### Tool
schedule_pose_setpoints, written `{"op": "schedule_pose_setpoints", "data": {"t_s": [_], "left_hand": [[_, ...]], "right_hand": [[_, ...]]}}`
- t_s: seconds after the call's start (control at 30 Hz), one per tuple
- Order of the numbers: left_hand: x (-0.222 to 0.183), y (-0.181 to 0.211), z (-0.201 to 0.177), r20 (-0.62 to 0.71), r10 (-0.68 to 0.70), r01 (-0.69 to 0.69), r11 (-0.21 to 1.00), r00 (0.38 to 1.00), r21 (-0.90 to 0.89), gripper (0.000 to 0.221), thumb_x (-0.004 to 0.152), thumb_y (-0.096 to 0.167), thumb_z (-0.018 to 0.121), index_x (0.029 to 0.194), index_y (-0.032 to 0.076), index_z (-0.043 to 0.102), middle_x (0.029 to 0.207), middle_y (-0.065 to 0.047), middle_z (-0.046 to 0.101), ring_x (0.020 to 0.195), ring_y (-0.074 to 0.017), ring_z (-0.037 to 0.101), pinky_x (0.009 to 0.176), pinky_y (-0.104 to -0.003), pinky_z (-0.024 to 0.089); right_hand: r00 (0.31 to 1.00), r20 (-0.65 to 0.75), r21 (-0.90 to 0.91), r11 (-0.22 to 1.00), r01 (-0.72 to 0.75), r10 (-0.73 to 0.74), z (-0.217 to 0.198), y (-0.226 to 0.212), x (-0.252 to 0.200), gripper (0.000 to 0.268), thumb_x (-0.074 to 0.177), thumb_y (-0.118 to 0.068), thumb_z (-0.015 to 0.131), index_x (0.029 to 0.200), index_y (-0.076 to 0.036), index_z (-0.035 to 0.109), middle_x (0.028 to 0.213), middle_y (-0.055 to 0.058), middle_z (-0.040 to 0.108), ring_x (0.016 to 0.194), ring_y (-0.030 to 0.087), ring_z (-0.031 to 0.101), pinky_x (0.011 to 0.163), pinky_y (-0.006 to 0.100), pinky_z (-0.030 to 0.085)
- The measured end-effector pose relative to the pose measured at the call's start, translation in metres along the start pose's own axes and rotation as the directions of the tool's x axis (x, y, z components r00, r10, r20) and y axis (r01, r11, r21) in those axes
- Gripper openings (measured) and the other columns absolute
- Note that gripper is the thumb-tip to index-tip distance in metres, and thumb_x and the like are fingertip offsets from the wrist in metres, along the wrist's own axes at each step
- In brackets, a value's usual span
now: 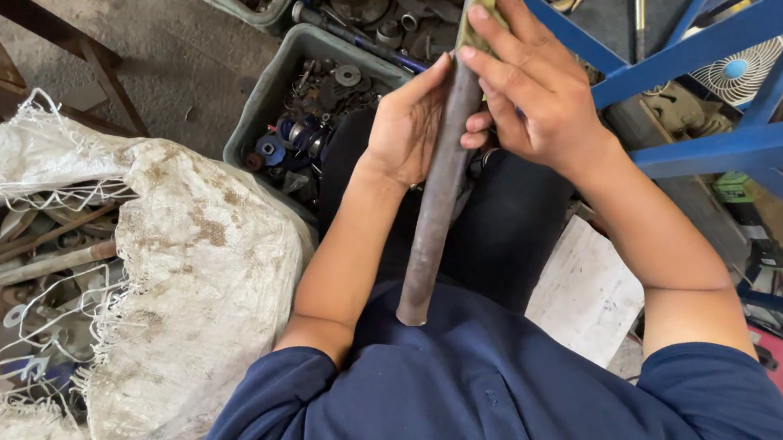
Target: Cleaning or polishing a metal rod using a cloth in a workshop environment.
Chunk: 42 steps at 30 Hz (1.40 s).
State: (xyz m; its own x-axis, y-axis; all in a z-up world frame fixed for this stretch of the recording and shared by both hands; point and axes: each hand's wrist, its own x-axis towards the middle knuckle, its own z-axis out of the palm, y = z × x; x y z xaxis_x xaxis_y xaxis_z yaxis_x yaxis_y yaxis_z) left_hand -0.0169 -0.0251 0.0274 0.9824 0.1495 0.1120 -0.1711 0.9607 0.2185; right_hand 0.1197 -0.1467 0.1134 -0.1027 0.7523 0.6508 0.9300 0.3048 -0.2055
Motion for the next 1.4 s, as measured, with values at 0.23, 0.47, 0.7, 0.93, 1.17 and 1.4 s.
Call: {"op": "schedule_pose_setpoints", "data": {"t_s": [0.23,0.47,0.7,0.93,1.17,1.4], "left_hand": [[0.004,0.004,-0.012,-0.118,-0.031,0.035,0.999,0.993,0.03,0.053,0.115,0.039,0.038,0.14,-0.006,0.051,0.117,-0.019,0.069,0.117,-0.0345,0.064,0.104,-0.049,0.055],[0.01,-0.006,-0.006,-0.018,-0.096,0.096,0.995,0.995,-0.043,0.054,0.111,0.042,0.038,0.135,-0.005,0.05,0.106,-0.015,0.067,0.129,-0.0415,0.059,0.109,-0.064,0.053],[0.016,-0.011,-0.03,-0.1,-0.038,0.036,0.999,0.994,-0.023,0.045,0.113,0.03,0.043,0.142,-0.004,0.052,0.126,-0.017,0.069,0.133,-0.0347,0.058,0.113,-0.051,0.052],[0.014,0.008,-0.015,-0.091,0.005,-0.011,0.997,0.996,-0.073,0.047,0.114,0.037,0.043,0.137,-0.001,0.055,0.126,-0.024,0.069,0.126,-0.0372,0.059,0.108,-0.052,0.05],[0.011,0.008,-0.009,0.006,-0.021,0.022,0.997,1.0,-0.072,0.053,0.114,0.039,0.041,0.14,-0.006,0.051,0.118,-0.021,0.068,0.142,-0.0468,0.051,0.12,-0.06,0.046],[0.008,-0.002,-0.006,-0.095,-0.046,0.049,0.999,0.994,0.021,0.048,0.113,0.031,0.042,0.145,-0.005,0.047,0.124,-0.019,0.068,0.131,-0.0405,0.058,0.119,-0.06,0.042]], "right_hand": [[0.93,0.318,0.048,0.982,0.181,-0.186,-0.006,-0.042,-0.01,0.042,0.094,-0.009,0.068,0.134,0.002,0.067,0.143,0.022,0.062,0.139,0.038,0.055,0.121,0.053,0.041],[0.811,0.401,0.217,0.905,0.367,-0.425,-0.002,-0.06,-0.026,0.047,0.096,-0.021,0.069,0.135,0.005,0.063,0.143,0.021,0.062,0.137,0.035,0.058,0.118,0.048,0.042],[0.871,0.431,-0.058,0.956,0.287,-0.236,-0.023,0.008,0.014,0.06,0.098,-0.032,0.07,0.144,0.004,0.058,0.153,0.02,0.055,0.146,0.036,0.049,0.122,0.051,0.041],[0.872,0.425,0.103,0.97,0.22,-0.243,-0.006,-0.001,0.004,0.062,0.102,-0.036,0.057,0.147,0.006,0.051,0.155,0.024,0.05,0.148,0.04,0.046,0.122,0.052,0.039],[0.741,0.47,0.274,0.878,0.393,-0.479,-0.003,-0.043,-0.016,0.059,0.104,-0.039,0.057,0.143,0.005,0.055,0.152,0.019,0.054,0.144,0.034,0.05,0.12,0.047,0.038],[0.853,0.433,0.006,0.947,0.321,-0.292,-0.03,0.023,0.022,0.055,0.105,-0.031,0.057,0.148,0.004,0.055,0.154,0.021,0.055,0.146,0.037,0.051,0.124,0.048,0.039]]}}
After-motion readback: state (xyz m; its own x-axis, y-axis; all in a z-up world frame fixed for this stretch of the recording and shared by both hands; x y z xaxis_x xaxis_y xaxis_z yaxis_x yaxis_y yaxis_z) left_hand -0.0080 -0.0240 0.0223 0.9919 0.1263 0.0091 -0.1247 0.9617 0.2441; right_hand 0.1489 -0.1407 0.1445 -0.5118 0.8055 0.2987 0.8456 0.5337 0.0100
